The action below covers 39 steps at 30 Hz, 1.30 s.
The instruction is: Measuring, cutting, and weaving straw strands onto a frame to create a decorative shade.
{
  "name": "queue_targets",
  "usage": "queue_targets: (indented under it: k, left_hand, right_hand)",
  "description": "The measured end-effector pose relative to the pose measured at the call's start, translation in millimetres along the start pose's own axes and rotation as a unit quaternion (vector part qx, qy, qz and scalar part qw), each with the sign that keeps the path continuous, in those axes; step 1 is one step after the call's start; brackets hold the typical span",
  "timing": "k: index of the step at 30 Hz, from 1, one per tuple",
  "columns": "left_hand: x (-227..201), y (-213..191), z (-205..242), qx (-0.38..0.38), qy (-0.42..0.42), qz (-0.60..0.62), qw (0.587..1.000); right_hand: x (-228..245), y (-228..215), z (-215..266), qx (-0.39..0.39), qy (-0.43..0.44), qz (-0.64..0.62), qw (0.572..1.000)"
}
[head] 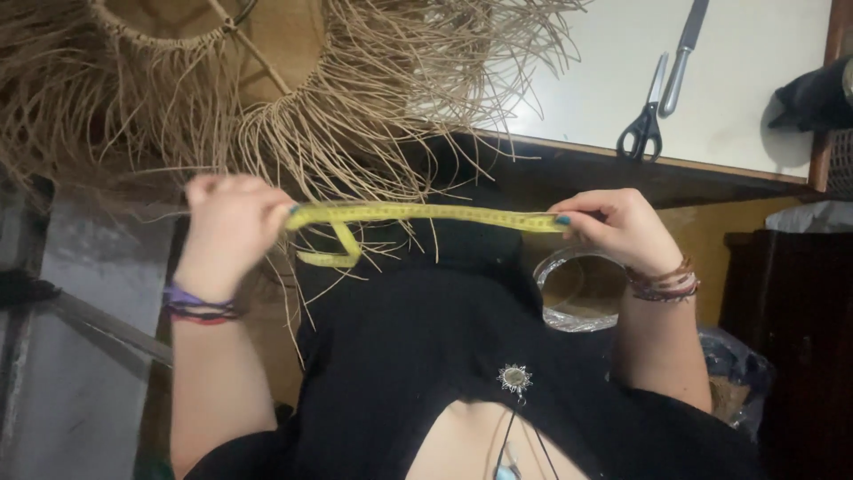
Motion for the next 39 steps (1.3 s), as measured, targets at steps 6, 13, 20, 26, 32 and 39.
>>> queue_targets:
  k: [6,13,20,26,32,39]
  left_hand:
    - [-150.3,-15.7,-42.8,-0.052,0.195,-0.115,0.973]
    - [-204.8,-61.8,-33.8,-0.066,0.204,0.230,0.949]
    - [-208.6,6.4,-64.8,-0.060,0.242,0.174,0.953]
    - [-195.0,33.2,-71.2,0.065,0.218,0.302,0.926]
    - [-156.2,-5.5,-79.5,0.135,0.208,0.325,0.912]
    - [-128.3,-29.9,-81.1,0.149,0.194,0.300,0.922]
  right_hand:
    - [29.4,24.7,1.6,0.003,-0.077,0.032,0.996]
    - [36.8,27.7,-8.5,0.005,-0.162,0.020,0.987]
    - [54.4,40.0,-14.3,0.007,-0.184,0.065,0.981]
    - [56.7,28.5,-16.9,0.045,-0.156,0.024,0.986]
    - [6.9,9.2,-14.7,-0.024,-0.107,0.181,0.977]
    - [-35.5,-18.8,9.4,-0.056,0.007,0.113,0.992]
Point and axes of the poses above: each hand's wrist, its own z-axis away from the middle knuckle, its own y-axis out of the palm, x = y × z, the point moved 4 cm from there along -z, towards the middle knuckle, and after that the axes turned 1 degree about y, right-handed, at the moved point
